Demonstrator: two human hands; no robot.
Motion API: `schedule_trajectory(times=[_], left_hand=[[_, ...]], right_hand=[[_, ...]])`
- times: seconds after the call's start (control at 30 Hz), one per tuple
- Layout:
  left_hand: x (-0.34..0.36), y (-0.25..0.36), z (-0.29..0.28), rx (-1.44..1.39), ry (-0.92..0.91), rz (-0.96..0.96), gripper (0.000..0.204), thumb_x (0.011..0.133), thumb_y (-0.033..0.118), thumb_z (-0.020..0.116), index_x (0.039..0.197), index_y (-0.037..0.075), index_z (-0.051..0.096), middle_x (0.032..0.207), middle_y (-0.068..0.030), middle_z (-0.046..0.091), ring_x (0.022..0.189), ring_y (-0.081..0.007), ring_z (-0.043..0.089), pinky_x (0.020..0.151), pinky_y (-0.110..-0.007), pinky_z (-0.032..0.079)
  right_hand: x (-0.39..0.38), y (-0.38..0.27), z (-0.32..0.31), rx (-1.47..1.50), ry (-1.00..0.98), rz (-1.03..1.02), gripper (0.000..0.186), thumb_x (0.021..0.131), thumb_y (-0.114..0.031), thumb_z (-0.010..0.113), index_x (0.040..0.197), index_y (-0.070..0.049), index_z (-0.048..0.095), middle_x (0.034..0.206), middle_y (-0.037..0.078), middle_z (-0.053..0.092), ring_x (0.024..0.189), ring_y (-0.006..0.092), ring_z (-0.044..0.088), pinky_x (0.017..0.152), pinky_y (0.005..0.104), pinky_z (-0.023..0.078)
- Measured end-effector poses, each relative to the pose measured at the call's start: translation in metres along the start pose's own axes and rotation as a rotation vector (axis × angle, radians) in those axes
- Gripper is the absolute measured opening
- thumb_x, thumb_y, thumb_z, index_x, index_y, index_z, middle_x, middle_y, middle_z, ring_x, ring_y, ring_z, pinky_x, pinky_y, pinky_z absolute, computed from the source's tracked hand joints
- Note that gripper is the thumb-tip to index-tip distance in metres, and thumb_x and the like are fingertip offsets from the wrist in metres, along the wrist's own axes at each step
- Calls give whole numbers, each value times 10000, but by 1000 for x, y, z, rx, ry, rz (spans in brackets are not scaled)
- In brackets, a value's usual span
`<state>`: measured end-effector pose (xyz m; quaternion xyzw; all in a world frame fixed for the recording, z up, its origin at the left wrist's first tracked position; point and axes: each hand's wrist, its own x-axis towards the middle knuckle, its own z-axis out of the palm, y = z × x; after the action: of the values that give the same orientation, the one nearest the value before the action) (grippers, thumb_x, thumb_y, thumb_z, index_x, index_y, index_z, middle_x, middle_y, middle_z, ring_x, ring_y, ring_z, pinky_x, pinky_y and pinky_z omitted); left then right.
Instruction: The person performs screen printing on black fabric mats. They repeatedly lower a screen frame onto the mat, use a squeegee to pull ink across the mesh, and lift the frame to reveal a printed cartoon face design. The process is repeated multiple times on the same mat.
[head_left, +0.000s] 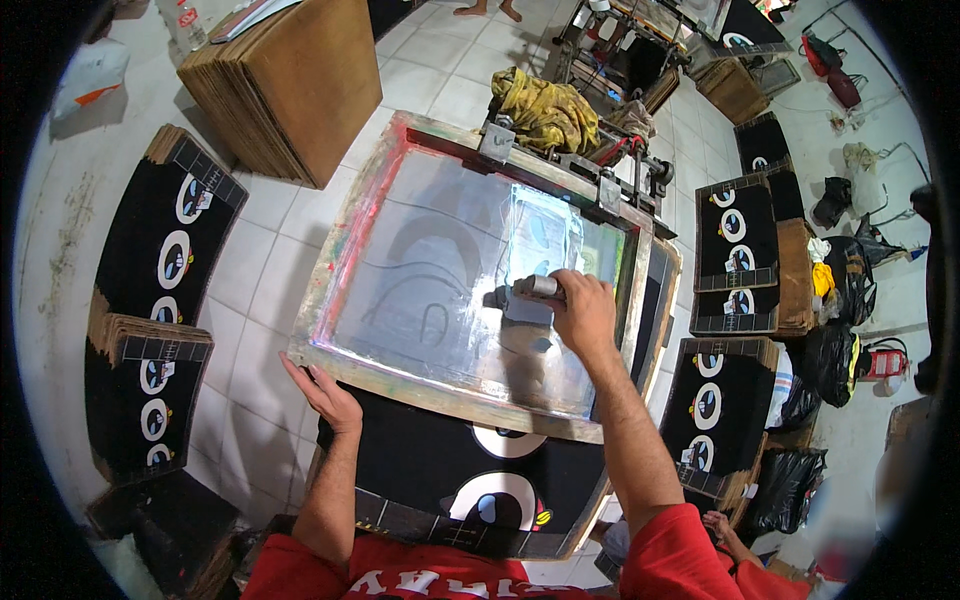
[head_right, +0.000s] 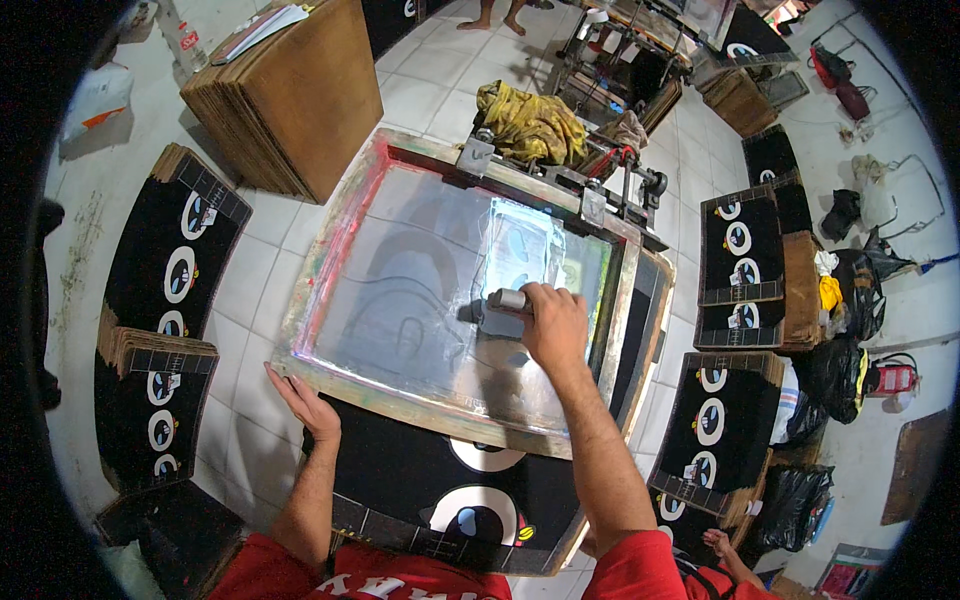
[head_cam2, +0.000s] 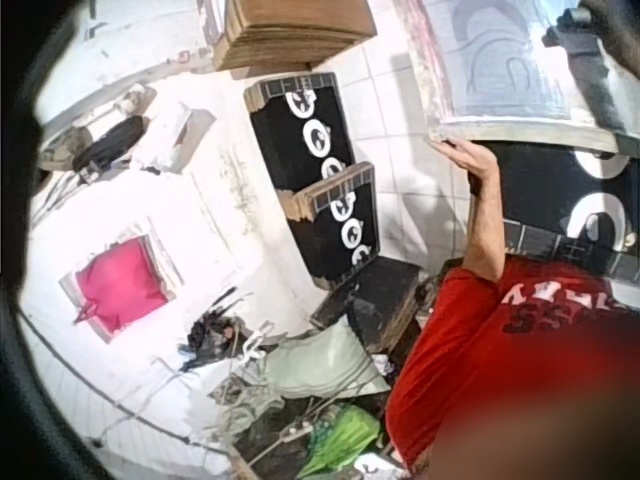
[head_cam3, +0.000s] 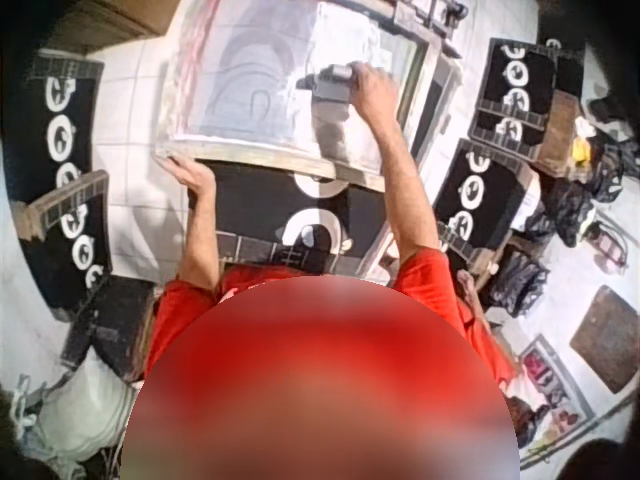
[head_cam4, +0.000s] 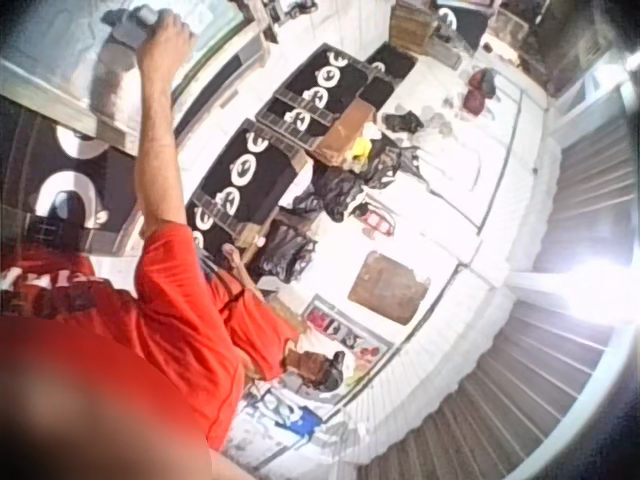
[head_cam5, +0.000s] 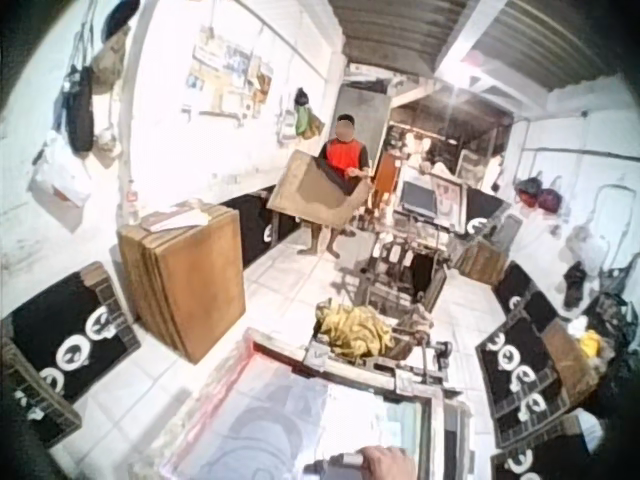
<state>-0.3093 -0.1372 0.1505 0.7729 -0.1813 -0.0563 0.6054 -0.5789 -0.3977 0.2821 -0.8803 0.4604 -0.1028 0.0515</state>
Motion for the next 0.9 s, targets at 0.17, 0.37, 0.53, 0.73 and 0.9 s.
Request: schedule_trajectory(times=[0.17, 0.37, 0.53, 0.73, 0.9], left_hand=[[-1, 3, 3, -70, -2, 65, 624, 1105, 218, 357, 1607, -64, 116, 1591, -338, 285, 1454, -391, 376, 1188, -432, 308], [-1, -2, 2, 25, 3, 66, 641, 1105, 242, 340, 1587, -114, 112, 1645, -325, 172, 1531, -381, 242, 1247, -445, 209], [0, -5, 2, 28, -6, 68, 662, 1104, 278, 347, 1584, -118, 122, 1653, -316, 157, 1539, -387, 217, 1255, -455, 185], [0, -1, 2, 10, -3, 19, 678, 1099, 305, 361, 1589, -104, 132, 1650, -313, 170, 1535, -393, 229, 1251, -459, 193], [0, -2, 3, 14, 9, 31, 666, 1098, 292, 358, 1591, -98, 140, 1638, -317, 201, 1516, -395, 274, 1236, -450, 227]], right_hand=[[-2, -3, -13, 24, -54, 23, 282, 785, -62, 740, 1054, -115, 672, 939, 65, 713, 923, 299, 657, 840, 453, 424], [18, 12, -4, -26, -152, 7, 316, 784, -89, 765, 1086, -133, 682, 976, 59, 727, 956, 282, 673, 860, 457, 417], [125, 49, 7, -108, -225, 101, 486, 758, -270, 832, 1203, -143, 683, 1107, 97, 750, 1072, 310, 699, 925, 521, 482], [192, 72, 12, -69, -241, 101, 514, 776, -291, 828, 1241, -132, 679, 1105, 159, 743, 1032, 349, 711, 920, 485, 545], [111, 51, 33, -6, 66, 20, 440, 771, -128, 780, 1203, -146, 702, 1136, 113, 710, 1061, 353, 646, 908, 460, 523]])
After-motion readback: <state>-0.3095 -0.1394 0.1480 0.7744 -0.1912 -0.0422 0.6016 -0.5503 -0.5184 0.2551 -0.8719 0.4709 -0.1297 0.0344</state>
